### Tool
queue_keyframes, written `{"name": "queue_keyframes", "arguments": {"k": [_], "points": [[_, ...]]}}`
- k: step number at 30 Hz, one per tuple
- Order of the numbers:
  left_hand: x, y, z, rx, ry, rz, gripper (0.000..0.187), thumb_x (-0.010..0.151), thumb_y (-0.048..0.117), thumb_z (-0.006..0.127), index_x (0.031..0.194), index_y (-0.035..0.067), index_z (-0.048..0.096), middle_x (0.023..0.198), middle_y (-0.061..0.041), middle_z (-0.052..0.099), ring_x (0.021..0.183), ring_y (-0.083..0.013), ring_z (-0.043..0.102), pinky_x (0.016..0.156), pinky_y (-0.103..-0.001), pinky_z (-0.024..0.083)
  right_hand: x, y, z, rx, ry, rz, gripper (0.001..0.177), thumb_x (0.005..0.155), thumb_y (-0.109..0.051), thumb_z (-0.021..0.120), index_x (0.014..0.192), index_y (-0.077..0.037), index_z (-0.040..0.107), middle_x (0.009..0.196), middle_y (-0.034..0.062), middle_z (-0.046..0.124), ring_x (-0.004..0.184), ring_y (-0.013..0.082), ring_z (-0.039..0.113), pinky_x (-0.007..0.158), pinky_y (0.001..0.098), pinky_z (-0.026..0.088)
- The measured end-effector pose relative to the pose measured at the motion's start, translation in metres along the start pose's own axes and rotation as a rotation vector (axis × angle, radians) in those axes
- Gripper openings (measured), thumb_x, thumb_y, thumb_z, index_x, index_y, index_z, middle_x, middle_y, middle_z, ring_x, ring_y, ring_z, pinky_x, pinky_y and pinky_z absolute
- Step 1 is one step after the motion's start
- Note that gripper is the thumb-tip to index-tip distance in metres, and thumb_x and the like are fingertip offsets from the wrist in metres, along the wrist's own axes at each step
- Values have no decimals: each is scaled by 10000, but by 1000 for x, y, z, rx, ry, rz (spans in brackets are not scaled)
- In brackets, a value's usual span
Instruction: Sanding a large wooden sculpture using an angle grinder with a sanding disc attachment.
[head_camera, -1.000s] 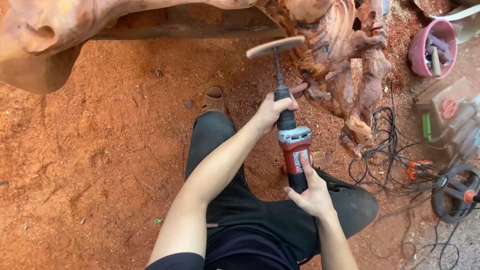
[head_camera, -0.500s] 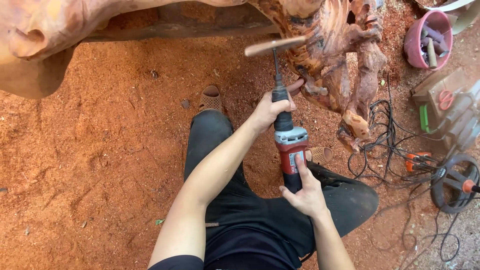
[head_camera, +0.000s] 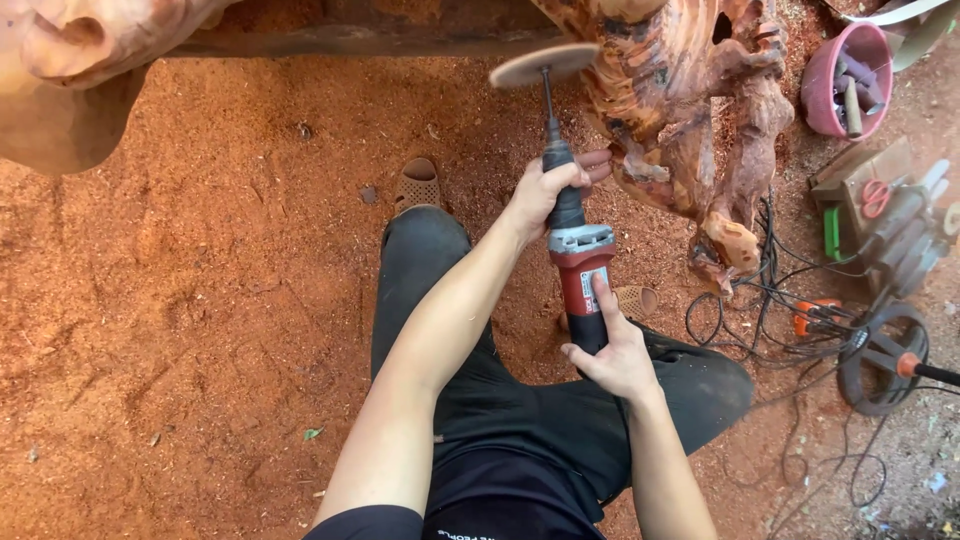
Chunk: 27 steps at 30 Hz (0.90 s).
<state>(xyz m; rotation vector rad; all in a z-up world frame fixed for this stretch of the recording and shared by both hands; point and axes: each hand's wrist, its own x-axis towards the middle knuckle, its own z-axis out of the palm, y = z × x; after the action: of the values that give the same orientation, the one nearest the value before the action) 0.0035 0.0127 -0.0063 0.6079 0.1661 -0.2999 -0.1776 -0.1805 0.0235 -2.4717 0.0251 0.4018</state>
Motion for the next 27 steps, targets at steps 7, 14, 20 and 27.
{"name": "queue_keyframes", "arguments": {"k": [7, 14, 20, 27], "points": [[20, -36, -22, 43, 17, -31, 455, 684, 208, 703, 1086, 9, 777, 1059, -159, 776, 948, -208, 737, 752, -348, 629, -4, -5, -7, -9, -8, 50, 1156, 567, -221, 921, 1596, -334, 407, 985, 291, 720, 841, 410, 741, 605, 455, 495], [-16, -4, 15, 200, -38, -80, 203, 683, 194, 753, 820, 69, 671, 858, -96, 654, 839, -216, 628, 779, -398, 553, -53, -18, -15, -109, 10, 132, 1189, 604, -330, 899, 1623, -293, 288, 1151, 250, 693, 1022, 395, 700, 791, 425, 515], [-23, 15, 22, 300, -150, -124, 392, 710, 242, 709, 1042, 38, 660, 759, -42, 652, 744, -182, 599, 795, -389, 534, -68, -17, -3, -168, 1, 118, 1214, 670, -401, 862, 1649, -290, 152, 1348, 175, 674, 1251, 340, 657, 1005, 410, 502], [-37, 36, 21, 220, -68, -6, 287, 634, 163, 760, 826, -51, 752, 1399, -311, 567, 1337, -504, 500, 1161, -552, 373, -52, -26, 29, 26, 173, -5, 1224, 550, -250, 953, 1613, -267, 346, 965, 295, 706, 800, 413, 743, 554, 443, 511]]}}
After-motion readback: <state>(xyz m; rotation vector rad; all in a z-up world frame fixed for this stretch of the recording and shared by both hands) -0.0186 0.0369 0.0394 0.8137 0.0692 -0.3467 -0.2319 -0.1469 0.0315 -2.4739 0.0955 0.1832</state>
